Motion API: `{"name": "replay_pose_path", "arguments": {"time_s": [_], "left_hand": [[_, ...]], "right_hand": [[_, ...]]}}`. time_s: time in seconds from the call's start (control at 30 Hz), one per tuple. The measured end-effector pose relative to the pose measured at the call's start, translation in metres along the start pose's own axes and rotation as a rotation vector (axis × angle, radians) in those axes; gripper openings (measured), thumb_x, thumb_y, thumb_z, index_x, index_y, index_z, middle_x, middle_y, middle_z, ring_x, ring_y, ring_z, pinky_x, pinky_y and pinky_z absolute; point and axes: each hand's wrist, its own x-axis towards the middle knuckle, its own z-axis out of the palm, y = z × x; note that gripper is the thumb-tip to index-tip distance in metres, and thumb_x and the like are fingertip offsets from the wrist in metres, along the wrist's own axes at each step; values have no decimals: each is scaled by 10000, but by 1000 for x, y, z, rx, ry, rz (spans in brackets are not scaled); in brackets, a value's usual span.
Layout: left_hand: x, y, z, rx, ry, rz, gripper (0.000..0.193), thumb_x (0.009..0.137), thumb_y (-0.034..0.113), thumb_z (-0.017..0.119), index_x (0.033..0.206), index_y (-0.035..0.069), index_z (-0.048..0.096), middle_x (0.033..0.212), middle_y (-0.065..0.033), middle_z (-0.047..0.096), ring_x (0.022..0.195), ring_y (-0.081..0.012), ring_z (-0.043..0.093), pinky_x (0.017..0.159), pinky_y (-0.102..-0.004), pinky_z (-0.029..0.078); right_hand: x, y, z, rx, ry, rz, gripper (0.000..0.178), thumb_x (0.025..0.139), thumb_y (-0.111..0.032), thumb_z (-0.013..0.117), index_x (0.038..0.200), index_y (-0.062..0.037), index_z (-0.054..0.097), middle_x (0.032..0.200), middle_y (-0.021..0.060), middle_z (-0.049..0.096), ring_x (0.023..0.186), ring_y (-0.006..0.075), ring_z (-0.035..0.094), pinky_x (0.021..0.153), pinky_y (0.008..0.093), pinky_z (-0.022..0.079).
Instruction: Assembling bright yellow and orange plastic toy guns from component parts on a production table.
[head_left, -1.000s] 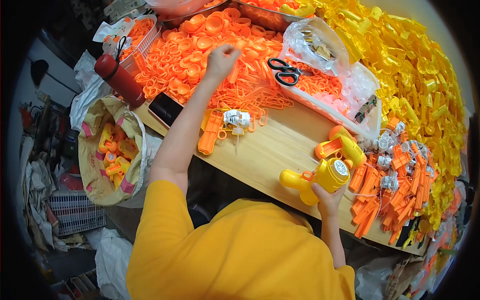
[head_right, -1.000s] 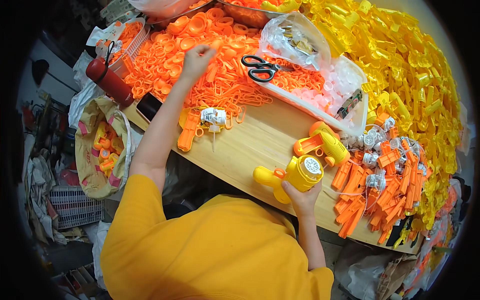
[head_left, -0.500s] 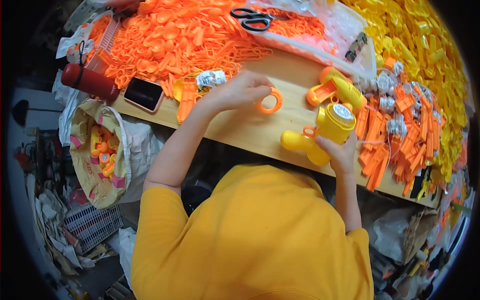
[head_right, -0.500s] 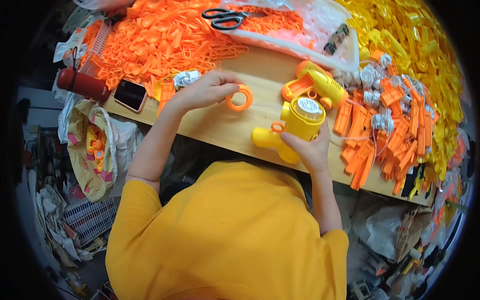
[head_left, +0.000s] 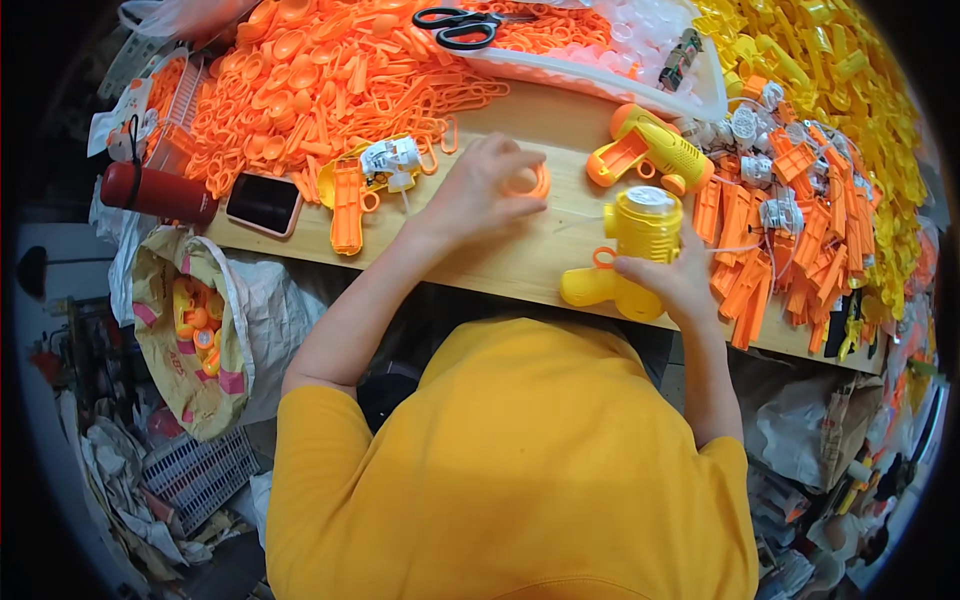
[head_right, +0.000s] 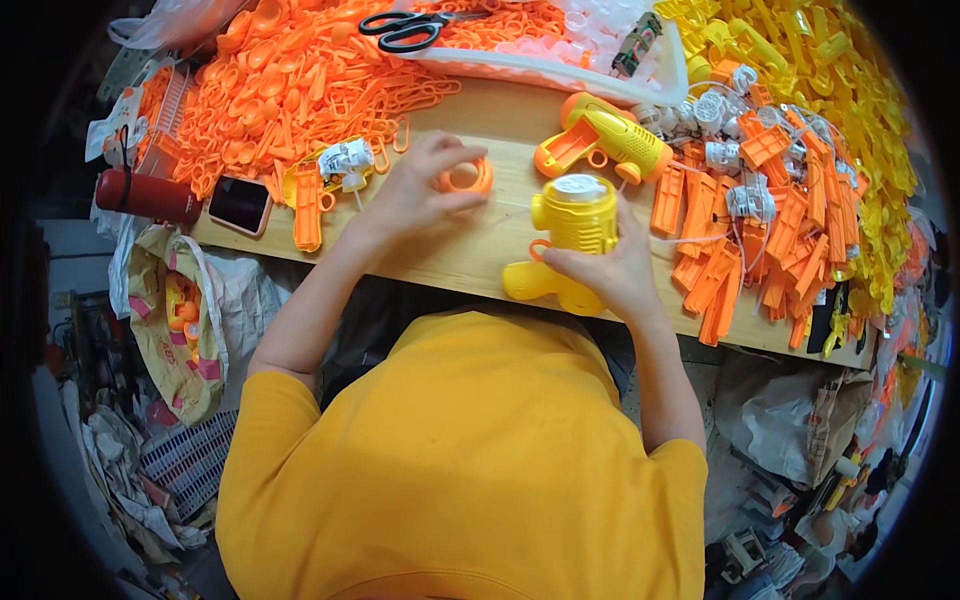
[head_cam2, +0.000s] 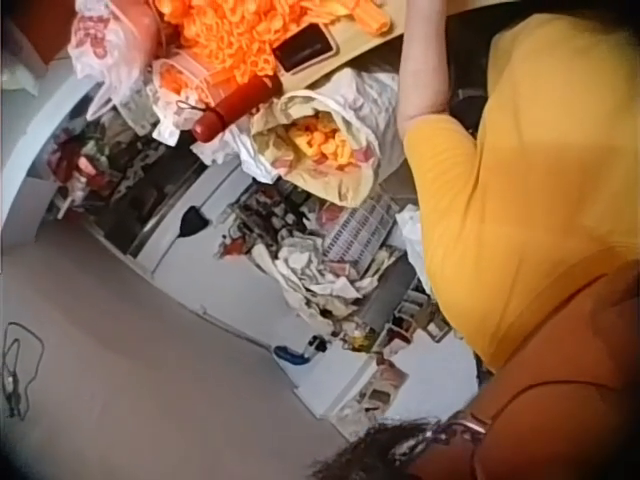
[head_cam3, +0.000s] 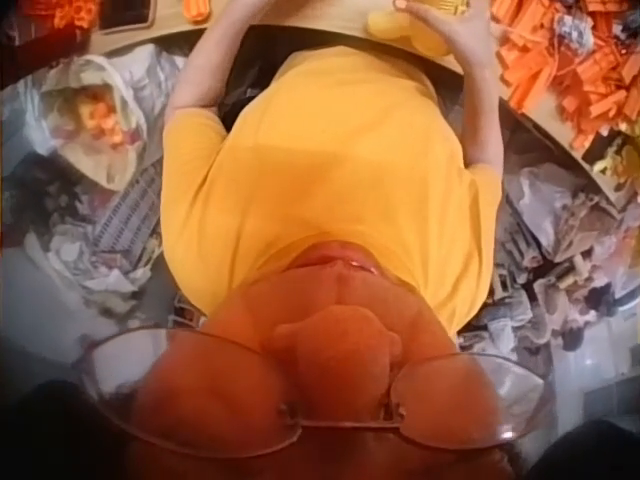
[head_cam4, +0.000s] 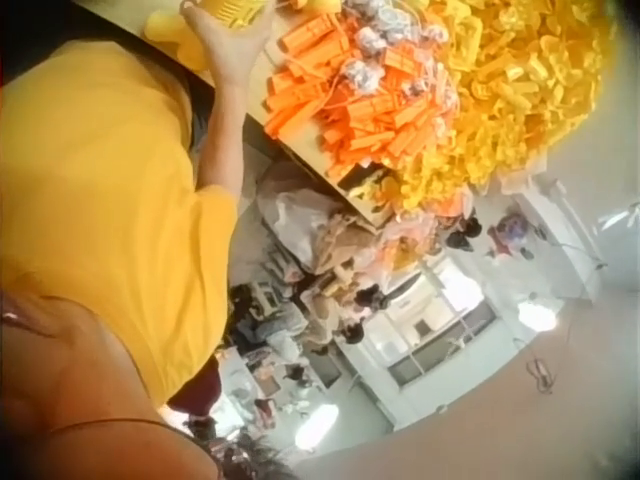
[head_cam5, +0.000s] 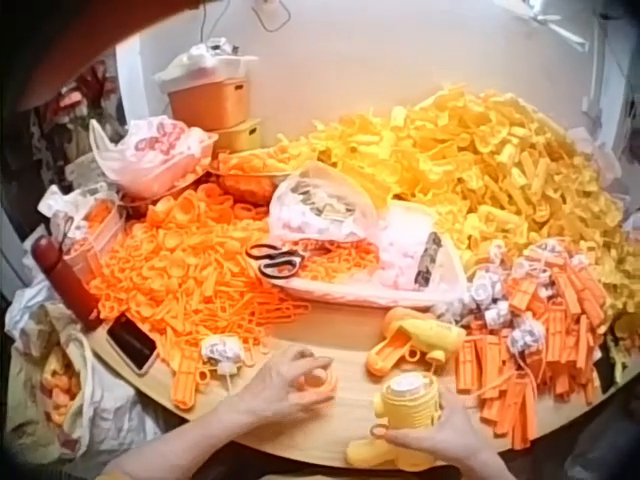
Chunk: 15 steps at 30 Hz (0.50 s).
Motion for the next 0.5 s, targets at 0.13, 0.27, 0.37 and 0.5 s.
{"name": "replay_pose_path", "arguments": {"time_s": [0.13,0.27,0.37,0.5], "left_hand": [[17,32,-29,-976,-85,-302,462,823,93,675,1265,65,541,1099,-31,583,973,-88,543,831,-228,454],[29,51,-45,-988,-282,-193,474,805,73,699,1254,47,549,1068,-4,587,943,-70,539,813,-217,451],[29,51,-45,-874,-293,-178,488,770,69,734,1229,41,570,1040,-14,586,889,-85,538,807,-232,447],[22,47,-43,-739,-264,-126,494,749,76,753,1209,32,578,1048,-31,588,912,-106,552,837,-254,451]], "right_hand": [[15,-3,10,-169,-146,-110,701,613,-136,813,1225,-26,489,1071,70,615,943,148,610,833,303,495],[18,-22,23,-210,-263,-61,705,601,-148,802,1223,-39,490,1026,65,610,927,147,602,818,298,488],[20,-22,29,-225,-315,-96,690,602,-149,797,1214,-42,497,997,72,608,911,148,601,797,297,489],[20,-20,29,-237,-346,-42,687,605,-158,800,1210,-36,499,1000,76,609,910,148,600,793,294,488]]}}
